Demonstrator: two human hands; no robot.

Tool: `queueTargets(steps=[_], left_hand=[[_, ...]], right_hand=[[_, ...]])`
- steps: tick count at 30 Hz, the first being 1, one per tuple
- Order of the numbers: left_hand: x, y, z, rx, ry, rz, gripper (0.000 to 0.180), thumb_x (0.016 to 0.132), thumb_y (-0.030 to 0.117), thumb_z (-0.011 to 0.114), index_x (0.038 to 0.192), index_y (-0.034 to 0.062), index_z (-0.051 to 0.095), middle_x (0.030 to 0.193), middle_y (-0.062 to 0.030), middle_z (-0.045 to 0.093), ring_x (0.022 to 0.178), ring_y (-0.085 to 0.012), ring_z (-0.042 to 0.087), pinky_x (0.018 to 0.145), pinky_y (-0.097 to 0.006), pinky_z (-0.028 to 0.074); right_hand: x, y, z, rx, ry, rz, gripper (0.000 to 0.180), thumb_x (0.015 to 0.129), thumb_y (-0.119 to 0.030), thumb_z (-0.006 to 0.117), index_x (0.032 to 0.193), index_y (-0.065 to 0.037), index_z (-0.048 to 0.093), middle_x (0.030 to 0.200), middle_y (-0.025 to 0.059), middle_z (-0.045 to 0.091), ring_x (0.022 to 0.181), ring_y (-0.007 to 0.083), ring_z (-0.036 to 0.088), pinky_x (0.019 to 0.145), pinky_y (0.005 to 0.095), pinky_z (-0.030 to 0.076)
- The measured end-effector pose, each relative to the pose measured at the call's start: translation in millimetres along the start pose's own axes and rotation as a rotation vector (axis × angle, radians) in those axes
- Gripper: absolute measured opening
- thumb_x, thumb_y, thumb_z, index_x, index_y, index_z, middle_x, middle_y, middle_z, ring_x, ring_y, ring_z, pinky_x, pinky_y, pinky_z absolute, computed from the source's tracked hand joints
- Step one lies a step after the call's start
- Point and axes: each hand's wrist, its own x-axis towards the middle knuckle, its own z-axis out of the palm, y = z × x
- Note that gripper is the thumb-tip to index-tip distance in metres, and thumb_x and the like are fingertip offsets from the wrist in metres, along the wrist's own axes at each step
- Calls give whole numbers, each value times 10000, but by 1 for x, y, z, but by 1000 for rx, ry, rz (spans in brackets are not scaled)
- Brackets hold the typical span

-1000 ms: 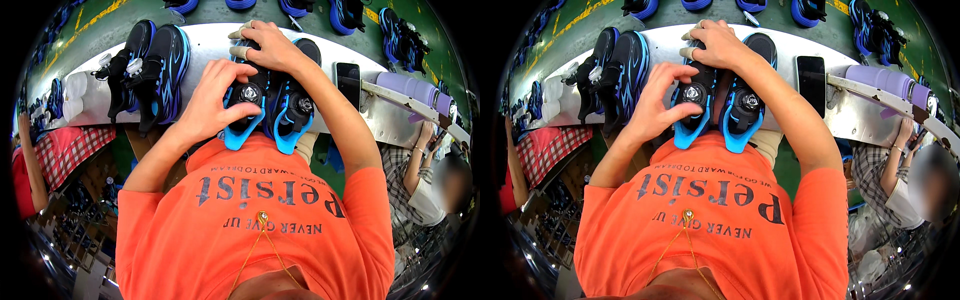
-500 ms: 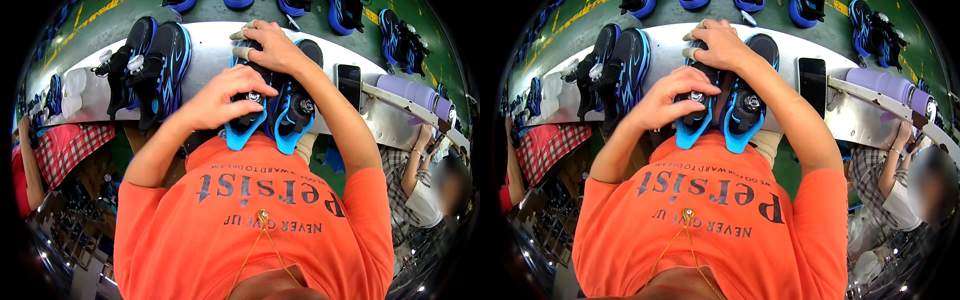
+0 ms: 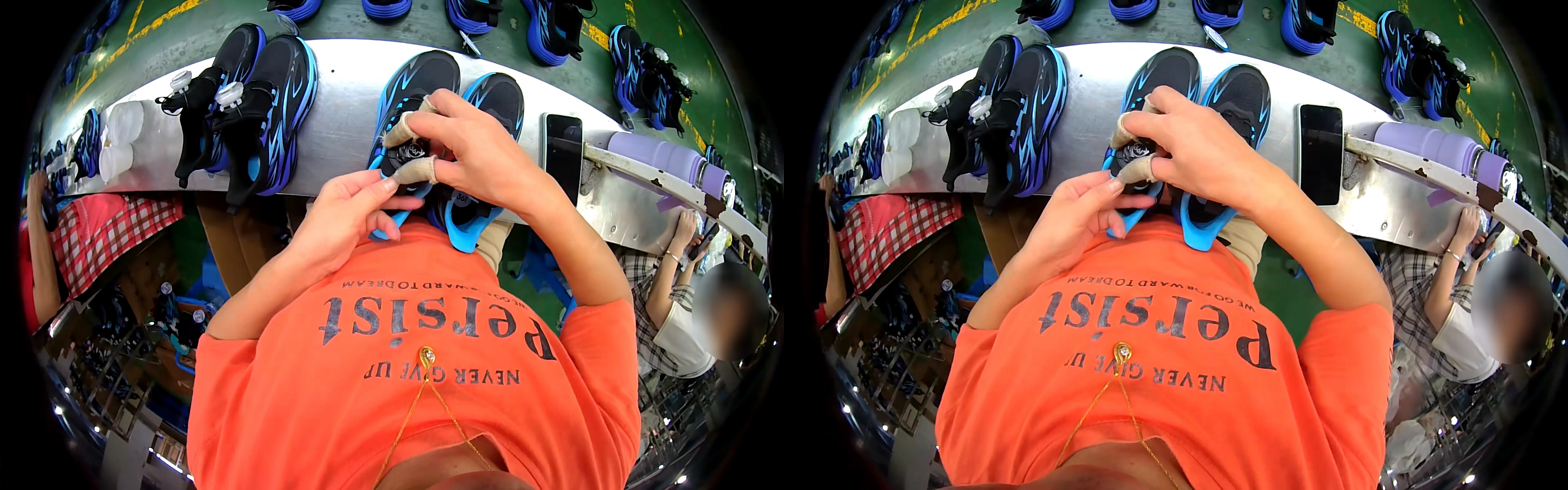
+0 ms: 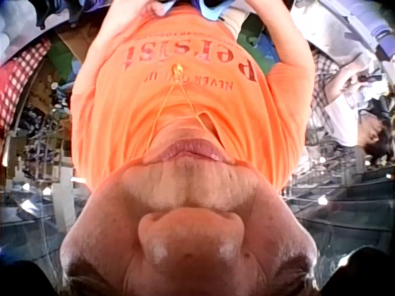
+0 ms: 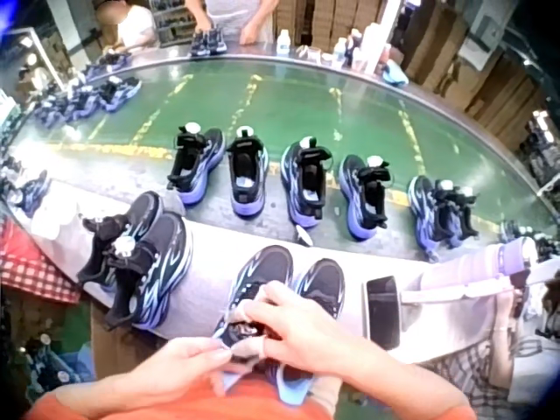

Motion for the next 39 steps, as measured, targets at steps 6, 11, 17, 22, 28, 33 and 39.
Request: queueTargets(steps=[6, 11, 17, 22, 28, 33, 39], left_hand=[[11, -12, -4, -69, -6, 63, 246, 965, 109, 510, 1112, -74, 583, 1119, -146, 622, 1049, -226, 640, 737, -282, 592], [12, -15, -3, -109, 6, 114, 239, 958, 111, 526, 1093, -74, 594, 1096, -144, 627, 1058, -240, 637, 786, -305, 593], [12, -17, -6, -159, -11, 113, 228, 962, 102, 520, 1097, -68, 590, 1099, -145, 627, 1063, -246, 635, 837, -323, 572], [15, -15, -5, -133, -5, 134, 256, 976, 115, 500, 1139, -73, 561, 1115, -152, 628, 1032, -235, 648, 828, -317, 567], [0, -1, -6, 303, 64, 91, 299, 1002, 215, 464, 1122, -26, 594, 1063, -157, 643, 883, -245, 665, 791, -322, 533], [28, -23, -9, 1548, -197, 886, 229, 950, 250, 525, 1103, 129, 644, 1117, -116, 572, 863, -300, 603, 815, -430, 465], [59, 10, 16, 1695, -262, 904, 204, 947, 214, 460, 896, 64, 589, 675, -148, 601, 604, -337, 624, 513, -444, 480]], right_hand=[[12, 4, 8, 64, -7, -31, 303, 674, -36, 677, 969, -105, 681, 817, 47, 469, 610, 147, 496, 566, 279, 427], [13, 5, 2, 137, -49, 18, 275, 702, -71, 720, 975, -96, 696, 811, 24, 482, 610, 130, 462, 582, 262, 414], [1, 2, -5, 54, 16, 10, 326, 759, -88, 729, 1083, -83, 695, 792, 39, 568, 685, 147, 532, 657, 269, 456], [3, 1, 8, -46, 142, 77, 268, 747, -115, 740, 996, -35, 683, 843, 136, 645, 760, 255, 640, 680, 330, 493], [17, 4, -7, -92, 23, 68, 278, 752, -251, 763, 963, -79, 708, 781, 112, 612, 750, 273, 608, 678, 344, 482], [99, 44, -58, -772, 544, -253, 310, 728, -281, 762, 984, -127, 678, 1075, 94, 598, 985, 286, 555, 829, 379, 447], [123, 143, -75, -1131, 528, -49, 427, 683, -152, 724, 1098, -222, 652, 1255, 44, 522, 975, 273, 595, 793, 407, 472]])
